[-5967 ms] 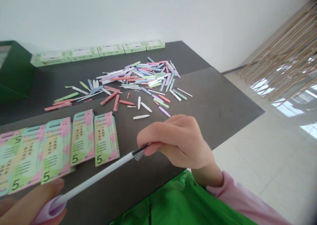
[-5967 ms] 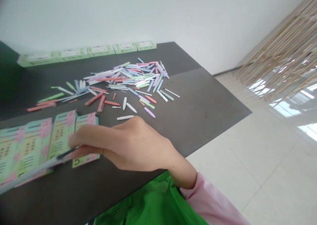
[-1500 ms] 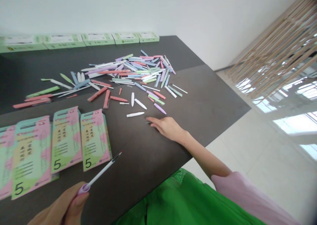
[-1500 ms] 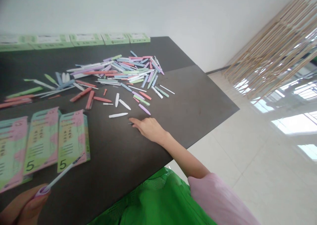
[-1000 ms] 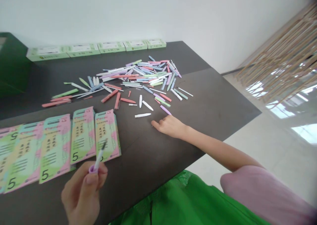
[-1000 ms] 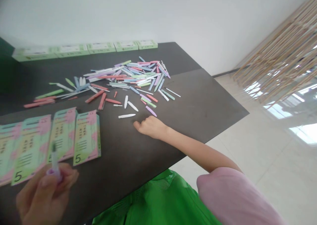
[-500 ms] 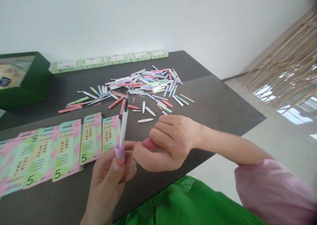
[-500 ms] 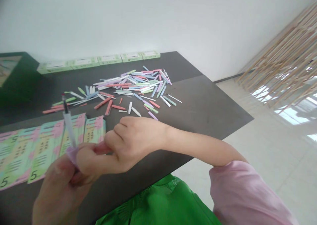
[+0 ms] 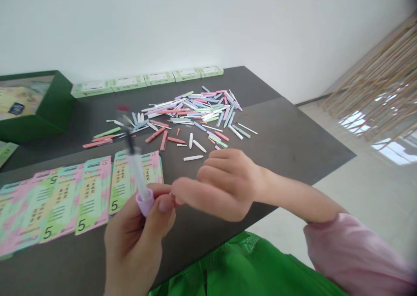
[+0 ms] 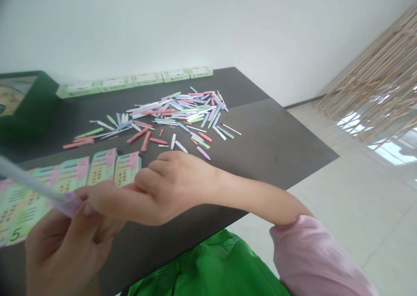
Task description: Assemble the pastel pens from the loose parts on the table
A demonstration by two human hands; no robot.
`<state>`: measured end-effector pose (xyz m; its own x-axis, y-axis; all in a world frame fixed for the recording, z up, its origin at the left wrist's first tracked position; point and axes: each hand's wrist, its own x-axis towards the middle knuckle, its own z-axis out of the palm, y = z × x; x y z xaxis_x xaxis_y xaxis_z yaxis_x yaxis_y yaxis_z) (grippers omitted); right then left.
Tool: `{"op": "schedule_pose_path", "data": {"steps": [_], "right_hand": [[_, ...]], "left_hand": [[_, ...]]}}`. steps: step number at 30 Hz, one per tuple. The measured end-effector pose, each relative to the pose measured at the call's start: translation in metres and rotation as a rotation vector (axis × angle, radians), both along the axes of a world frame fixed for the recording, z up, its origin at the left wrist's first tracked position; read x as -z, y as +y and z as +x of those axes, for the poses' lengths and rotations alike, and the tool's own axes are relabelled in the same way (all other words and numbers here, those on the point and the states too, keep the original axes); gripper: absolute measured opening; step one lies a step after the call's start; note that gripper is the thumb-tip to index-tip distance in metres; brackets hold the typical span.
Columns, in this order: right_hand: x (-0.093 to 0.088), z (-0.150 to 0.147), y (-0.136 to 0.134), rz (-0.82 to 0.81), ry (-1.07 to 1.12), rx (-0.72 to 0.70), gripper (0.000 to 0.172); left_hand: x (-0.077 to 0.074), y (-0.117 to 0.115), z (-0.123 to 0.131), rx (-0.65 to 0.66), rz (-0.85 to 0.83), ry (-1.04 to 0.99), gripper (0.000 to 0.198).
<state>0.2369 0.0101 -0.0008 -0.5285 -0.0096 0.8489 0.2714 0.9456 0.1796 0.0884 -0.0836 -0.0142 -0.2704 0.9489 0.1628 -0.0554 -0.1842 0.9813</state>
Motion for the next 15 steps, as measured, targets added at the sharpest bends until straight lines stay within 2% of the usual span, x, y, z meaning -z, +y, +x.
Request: {"op": "schedule_pose_path", "data": {"steps": [2, 4, 6, 7, 9, 12, 15], "right_hand": [[0.002, -0.003, -0.003, -0.262, 0.197, -0.036, 0.024], [0.005, -0.006, -0.008, -0.633, 0.304, -0.101, 0.029], [0.009, -0.010, -0.014, -0.941, 0.233, -0.212, 0.021], [0.011, -0.012, -0.018, -1.043, 0.169, -0.255, 0.016], [0.012, -0.016, -0.025, -1.163, 0.102, -0.298, 0.009], [0.012, -0.023, -0.030, -1.229, 0.154, -0.286, 0.011], [0.012, -0.027, -0.030, -1.272, 0.150, -0.291, 0.015]], "left_hand": [[0.001, 0.004, 0.000, 0.015, 0.097, -0.102, 0.014], [0.004, 0.007, 0.000, -0.011, 0.144, -0.113, 0.014], [0.007, 0.008, -0.002, -0.049, 0.146, -0.058, 0.016], [0.009, 0.007, -0.003, -0.069, 0.146, -0.032, 0.016], [0.012, 0.005, -0.004, -0.083, 0.143, -0.004, 0.015], [0.016, 0.002, -0.006, -0.080, 0.145, 0.026, 0.014], [0.021, -0.001, -0.009, -0.171, 0.109, 0.151, 0.017]]}}
